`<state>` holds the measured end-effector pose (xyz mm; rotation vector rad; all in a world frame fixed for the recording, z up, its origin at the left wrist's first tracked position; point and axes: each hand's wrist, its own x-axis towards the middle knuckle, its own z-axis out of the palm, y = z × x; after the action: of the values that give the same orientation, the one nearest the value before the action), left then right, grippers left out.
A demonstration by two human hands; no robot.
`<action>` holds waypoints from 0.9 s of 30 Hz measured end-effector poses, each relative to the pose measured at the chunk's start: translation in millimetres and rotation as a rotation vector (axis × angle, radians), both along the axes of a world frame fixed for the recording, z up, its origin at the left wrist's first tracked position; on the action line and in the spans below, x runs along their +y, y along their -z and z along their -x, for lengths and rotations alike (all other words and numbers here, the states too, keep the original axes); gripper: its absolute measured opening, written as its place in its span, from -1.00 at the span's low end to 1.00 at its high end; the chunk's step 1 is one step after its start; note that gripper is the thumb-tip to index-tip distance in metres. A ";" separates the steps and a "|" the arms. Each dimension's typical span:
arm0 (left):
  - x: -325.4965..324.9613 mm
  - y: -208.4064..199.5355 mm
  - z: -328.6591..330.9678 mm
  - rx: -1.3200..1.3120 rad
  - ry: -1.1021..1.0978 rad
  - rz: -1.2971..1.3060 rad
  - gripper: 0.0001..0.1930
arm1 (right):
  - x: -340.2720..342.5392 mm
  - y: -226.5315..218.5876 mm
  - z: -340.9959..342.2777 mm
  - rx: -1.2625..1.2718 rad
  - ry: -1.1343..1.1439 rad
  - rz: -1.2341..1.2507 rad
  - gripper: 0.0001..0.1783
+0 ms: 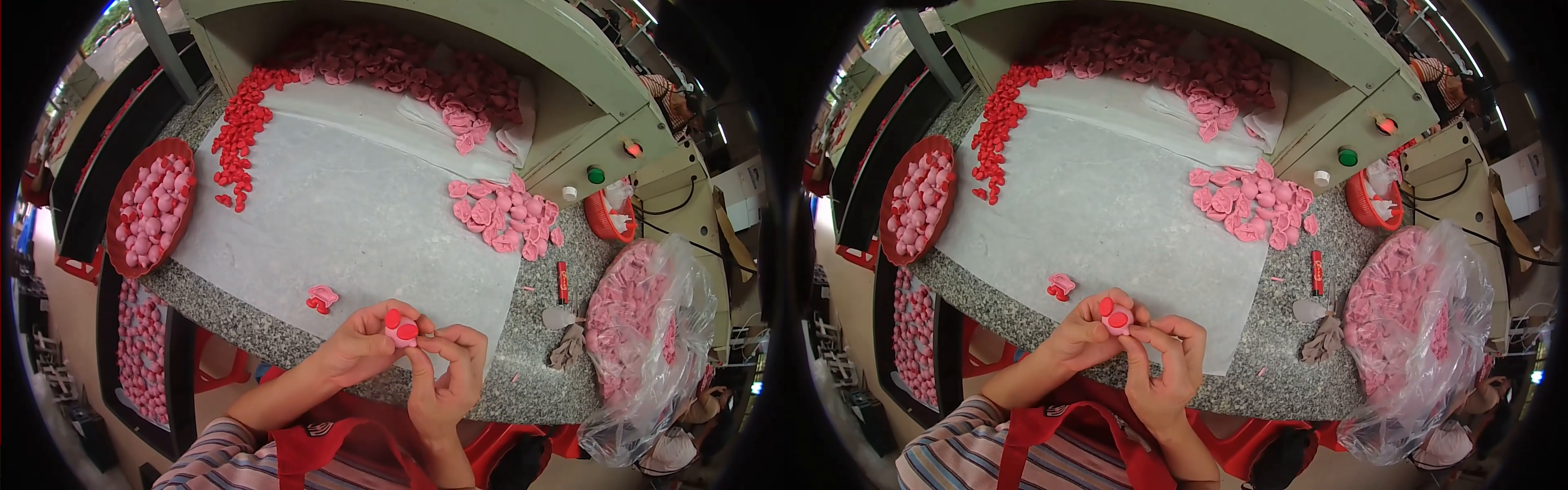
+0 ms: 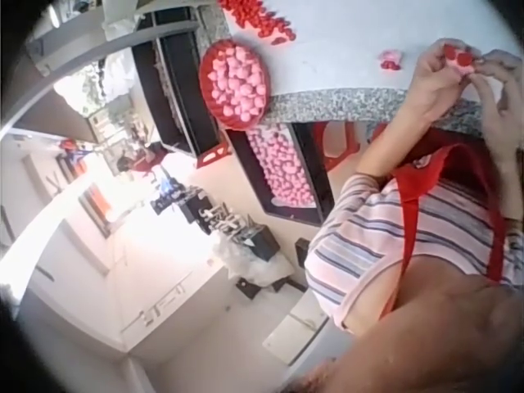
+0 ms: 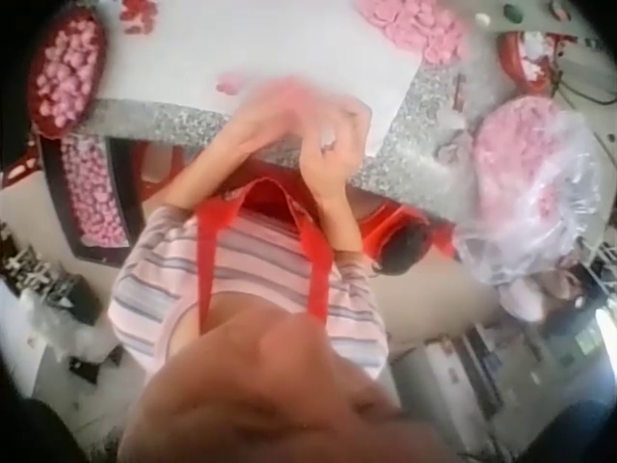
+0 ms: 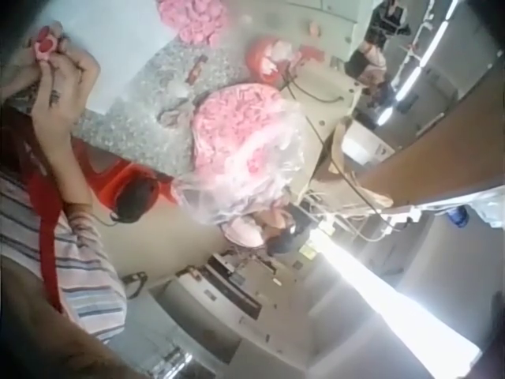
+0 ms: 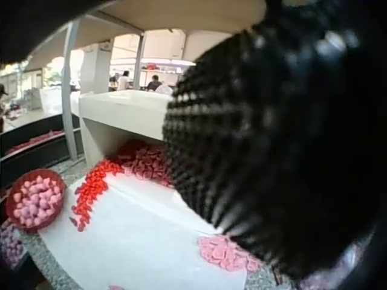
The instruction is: Assembling and organizing small pink and red plastic components at a factory workbench.
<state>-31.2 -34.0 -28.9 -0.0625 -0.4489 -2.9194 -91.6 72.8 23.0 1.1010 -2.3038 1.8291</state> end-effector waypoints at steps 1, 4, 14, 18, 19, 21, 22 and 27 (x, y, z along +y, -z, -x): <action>0.1 -0.7 -0.3 -0.038 -0.029 0.039 -0.54 | 0.6 -0.1 0.3 0.000 0.000 -0.001 -0.78; -0.5 -2.4 -3.0 -0.062 -0.053 0.051 -0.52 | 2.1 -1.5 2.8 0.061 -0.037 -0.040 -0.68; 1.8 -26.4 -5.8 -0.157 -0.228 0.641 -0.63 | -12.7 15.1 6.8 -0.422 -0.336 0.146 -0.15; 1.0 -28.9 -9.1 -0.164 -0.288 0.767 -0.66 | -14.3 19.0 8.7 -0.361 -0.388 0.188 -0.25; 1.3 -29.2 -9.5 -0.178 -0.280 0.751 -0.66 | -14.4 19.8 8.5 -0.361 -0.387 0.187 -0.25; 2.0 -26.7 -8.3 -0.162 -0.304 0.782 -0.66 | -14.8 21.7 8.4 -0.369 -0.385 0.208 -0.30; 2.3 -25.3 -7.8 -0.147 -0.329 0.815 -0.66 | -14.7 22.2 8.4 -0.368 -0.384 0.207 -0.30; 2.9 -21.9 -6.1 -0.140 -0.383 0.907 -0.65 | -13.8 26.7 8.6 -0.379 -0.372 0.218 -0.31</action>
<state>-25.1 -31.2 -7.0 0.0950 -1.5609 -2.1392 -100.2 58.9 -3.7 1.3150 -2.0957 2.5551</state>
